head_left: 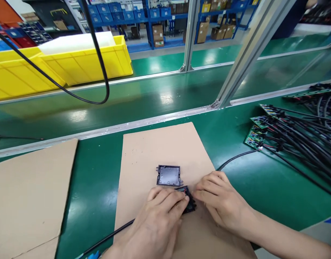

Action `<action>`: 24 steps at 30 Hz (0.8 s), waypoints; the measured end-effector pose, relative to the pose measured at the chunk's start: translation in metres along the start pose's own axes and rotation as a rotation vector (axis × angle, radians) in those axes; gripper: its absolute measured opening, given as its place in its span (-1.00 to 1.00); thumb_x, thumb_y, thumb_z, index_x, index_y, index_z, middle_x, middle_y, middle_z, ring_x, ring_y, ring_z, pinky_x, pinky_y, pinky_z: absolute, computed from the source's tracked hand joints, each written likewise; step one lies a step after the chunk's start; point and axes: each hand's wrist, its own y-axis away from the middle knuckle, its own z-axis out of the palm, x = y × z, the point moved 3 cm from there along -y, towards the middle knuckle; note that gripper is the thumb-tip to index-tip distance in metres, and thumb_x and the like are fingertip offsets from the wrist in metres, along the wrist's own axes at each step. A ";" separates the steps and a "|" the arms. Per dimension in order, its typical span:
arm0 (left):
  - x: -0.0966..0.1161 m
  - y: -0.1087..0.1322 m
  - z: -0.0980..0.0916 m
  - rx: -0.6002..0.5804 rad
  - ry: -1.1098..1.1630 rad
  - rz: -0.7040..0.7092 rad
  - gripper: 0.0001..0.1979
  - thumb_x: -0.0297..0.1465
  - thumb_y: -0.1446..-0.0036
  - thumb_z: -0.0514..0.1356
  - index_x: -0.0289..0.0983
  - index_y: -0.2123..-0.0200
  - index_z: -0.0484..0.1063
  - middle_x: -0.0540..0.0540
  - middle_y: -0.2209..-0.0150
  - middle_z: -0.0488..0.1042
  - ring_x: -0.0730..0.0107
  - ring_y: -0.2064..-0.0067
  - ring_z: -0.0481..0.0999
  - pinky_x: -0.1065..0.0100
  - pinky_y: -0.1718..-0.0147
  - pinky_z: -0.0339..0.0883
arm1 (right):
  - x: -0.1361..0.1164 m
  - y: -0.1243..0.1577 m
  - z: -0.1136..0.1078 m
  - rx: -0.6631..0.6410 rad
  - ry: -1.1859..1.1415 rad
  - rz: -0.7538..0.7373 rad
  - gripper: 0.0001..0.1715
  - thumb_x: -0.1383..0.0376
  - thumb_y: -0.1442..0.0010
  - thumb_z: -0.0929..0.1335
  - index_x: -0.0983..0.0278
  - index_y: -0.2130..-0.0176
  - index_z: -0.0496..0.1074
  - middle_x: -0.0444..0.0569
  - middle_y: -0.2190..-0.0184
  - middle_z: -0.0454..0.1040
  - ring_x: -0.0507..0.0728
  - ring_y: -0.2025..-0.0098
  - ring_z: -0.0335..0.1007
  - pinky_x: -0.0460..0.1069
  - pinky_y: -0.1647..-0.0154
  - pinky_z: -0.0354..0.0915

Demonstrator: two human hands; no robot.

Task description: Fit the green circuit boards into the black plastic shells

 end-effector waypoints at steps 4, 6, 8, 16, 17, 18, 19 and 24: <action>-0.003 0.004 -0.011 0.050 0.055 -0.026 -0.71 -0.50 -0.18 0.14 -0.26 0.02 0.43 -0.09 0.04 0.47 0.22 0.03 0.38 0.17 0.03 0.25 | -0.001 0.001 0.000 -0.002 0.003 0.023 -0.70 0.51 -0.26 0.20 0.25 0.19 0.44 -0.03 0.28 0.47 0.15 0.18 0.27 0.11 0.14 0.08; -0.003 0.007 -0.008 0.058 0.036 -0.009 -0.74 -0.52 -0.18 0.14 -0.27 0.05 0.44 -0.08 0.07 0.48 0.21 0.06 0.38 0.16 0.06 0.24 | -0.005 -0.002 0.000 0.005 -0.015 0.057 -0.73 0.50 -0.26 0.20 0.27 0.19 0.42 -0.01 0.29 0.45 0.16 0.19 0.26 0.11 0.14 0.08; -0.004 0.009 -0.004 0.055 0.017 0.002 -0.74 -0.52 -0.18 0.14 -0.28 0.06 0.45 -0.08 0.11 0.50 0.21 0.09 0.39 0.16 0.08 0.24 | -0.011 -0.006 0.001 0.004 -0.045 0.094 -0.77 0.48 -0.24 0.20 0.28 0.18 0.38 0.00 0.29 0.43 0.16 0.21 0.24 0.11 0.15 0.08; -0.010 0.013 0.006 0.079 -0.045 0.093 -0.77 -0.52 -0.18 0.13 -0.33 0.09 0.45 -0.07 0.18 0.51 0.21 0.06 0.40 0.13 -0.02 0.19 | -0.021 -0.034 0.017 -0.174 0.062 0.377 -0.67 0.44 0.08 0.29 0.27 0.22 0.24 -0.01 0.30 0.33 0.22 0.22 0.18 0.11 0.21 0.06; -0.010 0.013 0.006 0.077 -0.048 0.092 -0.79 -0.52 -0.18 0.13 -0.33 0.13 0.46 -0.07 0.21 0.50 0.19 0.05 0.40 0.12 -0.03 0.18 | -0.020 -0.037 0.019 -0.204 0.055 0.391 -0.66 0.45 0.11 0.28 0.27 0.25 0.22 -0.01 0.31 0.33 0.22 0.23 0.18 0.10 0.22 0.06; -0.011 0.012 0.006 0.072 -0.046 0.091 -0.82 -0.52 -0.17 0.13 -0.32 0.17 0.47 -0.07 0.23 0.50 0.17 0.04 0.39 0.11 -0.04 0.19 | -0.020 -0.040 0.020 -0.228 0.041 0.400 -0.65 0.47 0.14 0.28 0.27 0.26 0.20 -0.02 0.32 0.32 0.21 0.24 0.18 0.08 0.23 0.06; -0.011 0.011 0.006 0.065 -0.037 0.091 -0.84 -0.52 -0.17 0.12 -0.32 0.20 0.47 -0.07 0.26 0.49 0.17 0.03 0.39 0.10 -0.04 0.19 | -0.019 -0.042 0.022 -0.243 0.030 0.408 -0.63 0.48 0.16 0.27 0.27 0.27 0.19 -0.03 0.33 0.32 0.19 0.25 0.19 0.07 0.24 0.05; -0.017 0.005 0.003 0.016 0.045 0.099 -0.85 -0.55 -0.14 0.11 -0.29 0.29 0.47 -0.08 0.32 0.46 0.19 0.05 0.40 0.13 0.00 0.27 | -0.018 -0.045 0.023 -0.277 0.024 0.443 -0.64 0.51 0.18 0.27 0.25 0.31 0.18 -0.10 0.38 0.30 0.16 0.29 0.22 0.04 0.29 0.02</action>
